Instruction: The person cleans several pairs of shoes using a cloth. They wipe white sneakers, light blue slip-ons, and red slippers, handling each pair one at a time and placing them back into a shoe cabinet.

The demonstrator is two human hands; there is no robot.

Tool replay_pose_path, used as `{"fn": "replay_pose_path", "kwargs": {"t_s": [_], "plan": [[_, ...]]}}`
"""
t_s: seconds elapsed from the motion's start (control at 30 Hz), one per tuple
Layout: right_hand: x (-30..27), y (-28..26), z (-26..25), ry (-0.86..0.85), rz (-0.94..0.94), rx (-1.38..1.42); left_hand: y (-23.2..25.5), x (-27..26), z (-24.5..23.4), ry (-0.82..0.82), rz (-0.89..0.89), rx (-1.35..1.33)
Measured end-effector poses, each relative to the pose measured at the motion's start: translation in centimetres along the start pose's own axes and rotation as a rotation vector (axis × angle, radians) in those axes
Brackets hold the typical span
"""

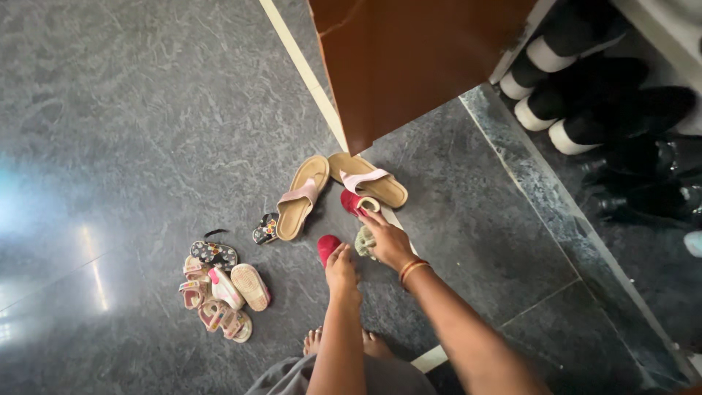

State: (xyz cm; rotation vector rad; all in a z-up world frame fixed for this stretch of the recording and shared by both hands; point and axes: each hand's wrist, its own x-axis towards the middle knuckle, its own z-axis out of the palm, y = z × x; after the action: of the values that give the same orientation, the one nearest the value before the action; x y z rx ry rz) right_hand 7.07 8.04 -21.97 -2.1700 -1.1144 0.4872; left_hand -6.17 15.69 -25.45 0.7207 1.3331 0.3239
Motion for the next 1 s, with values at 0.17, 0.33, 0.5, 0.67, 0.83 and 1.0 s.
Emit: {"fn": "replay_pose_path", "kwargs": {"t_s": [0.17,0.33,0.5,0.67,0.83,1.0], "plan": [[2.3,2.3,4.7,-0.207,0.246,-0.262,0.5,0.0,-0.5,0.039,-0.065,-0.011],[1.6,6.7,6.4,-0.115,0.165,-0.126,-1.8,2.1,-0.4,-0.007,0.003,0.030],[-2.4,5.5,1.0,0.095,0.112,0.238,-2.2,1.9,0.7,0.003,0.201,0.156],[-8.9,2.1,-7.9,0.010,0.241,0.949,4.2,-7.1,5.2,-0.388,-0.049,0.028],[-12.7,-0.9,-16.9,0.072,0.238,1.041,7.9,-14.6,11.1,-0.768,0.316,0.087],[-15.2,-3.8,-27.2,0.412,0.188,1.169,9.2,-19.1,12.9,-0.909,0.414,0.100]]}}
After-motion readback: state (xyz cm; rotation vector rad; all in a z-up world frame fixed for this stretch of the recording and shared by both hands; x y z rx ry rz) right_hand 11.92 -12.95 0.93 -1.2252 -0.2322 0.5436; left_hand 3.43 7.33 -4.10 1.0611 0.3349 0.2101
